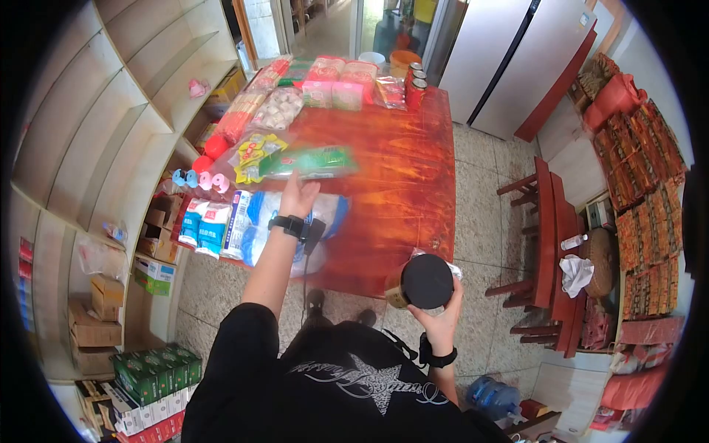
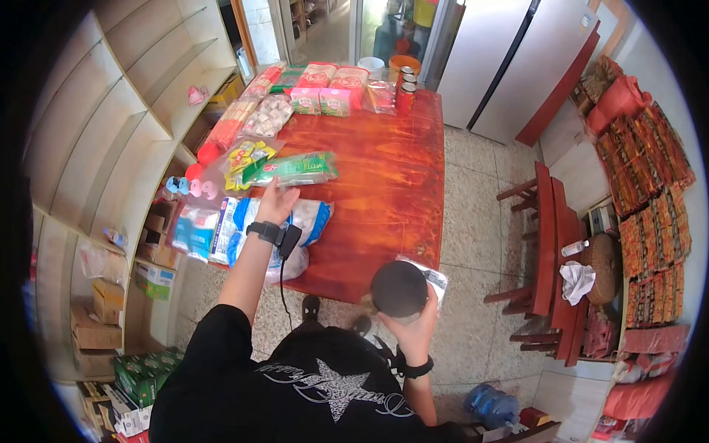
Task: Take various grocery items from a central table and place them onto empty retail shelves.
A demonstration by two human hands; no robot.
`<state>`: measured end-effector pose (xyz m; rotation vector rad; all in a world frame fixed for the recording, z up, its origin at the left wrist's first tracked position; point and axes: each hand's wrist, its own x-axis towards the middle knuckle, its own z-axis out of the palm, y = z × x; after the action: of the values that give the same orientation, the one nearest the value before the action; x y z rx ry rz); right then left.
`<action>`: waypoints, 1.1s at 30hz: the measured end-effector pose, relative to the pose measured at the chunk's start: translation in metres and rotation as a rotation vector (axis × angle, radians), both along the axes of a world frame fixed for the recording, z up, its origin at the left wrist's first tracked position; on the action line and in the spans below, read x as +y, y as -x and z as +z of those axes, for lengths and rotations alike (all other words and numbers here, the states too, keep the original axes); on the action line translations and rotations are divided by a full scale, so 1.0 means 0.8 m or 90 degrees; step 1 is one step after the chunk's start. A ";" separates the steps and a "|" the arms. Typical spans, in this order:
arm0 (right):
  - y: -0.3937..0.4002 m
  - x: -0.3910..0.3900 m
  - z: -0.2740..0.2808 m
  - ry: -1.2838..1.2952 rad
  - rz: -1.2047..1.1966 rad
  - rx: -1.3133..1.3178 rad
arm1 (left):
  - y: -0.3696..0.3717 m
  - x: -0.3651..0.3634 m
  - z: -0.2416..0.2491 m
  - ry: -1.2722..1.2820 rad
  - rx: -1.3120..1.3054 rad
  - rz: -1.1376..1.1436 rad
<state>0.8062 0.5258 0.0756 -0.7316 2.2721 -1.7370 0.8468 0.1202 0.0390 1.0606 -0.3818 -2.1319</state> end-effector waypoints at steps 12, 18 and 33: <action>-0.009 -0.023 0.004 0.043 -0.084 -0.004 | -0.022 0.135 -0.039 0.621 -0.093 -0.352; 0.002 0.019 0.014 0.068 -0.224 -0.028 | 0.015 0.261 -0.075 0.782 -0.279 -0.706; 0.030 0.041 -0.005 0.029 -0.235 -0.019 | 0.004 0.304 -0.095 1.472 -0.232 -0.680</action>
<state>0.7825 0.5586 0.0714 -0.3009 2.4753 -1.9394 0.8436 0.3636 -0.0370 -0.4104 -2.8464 -0.5610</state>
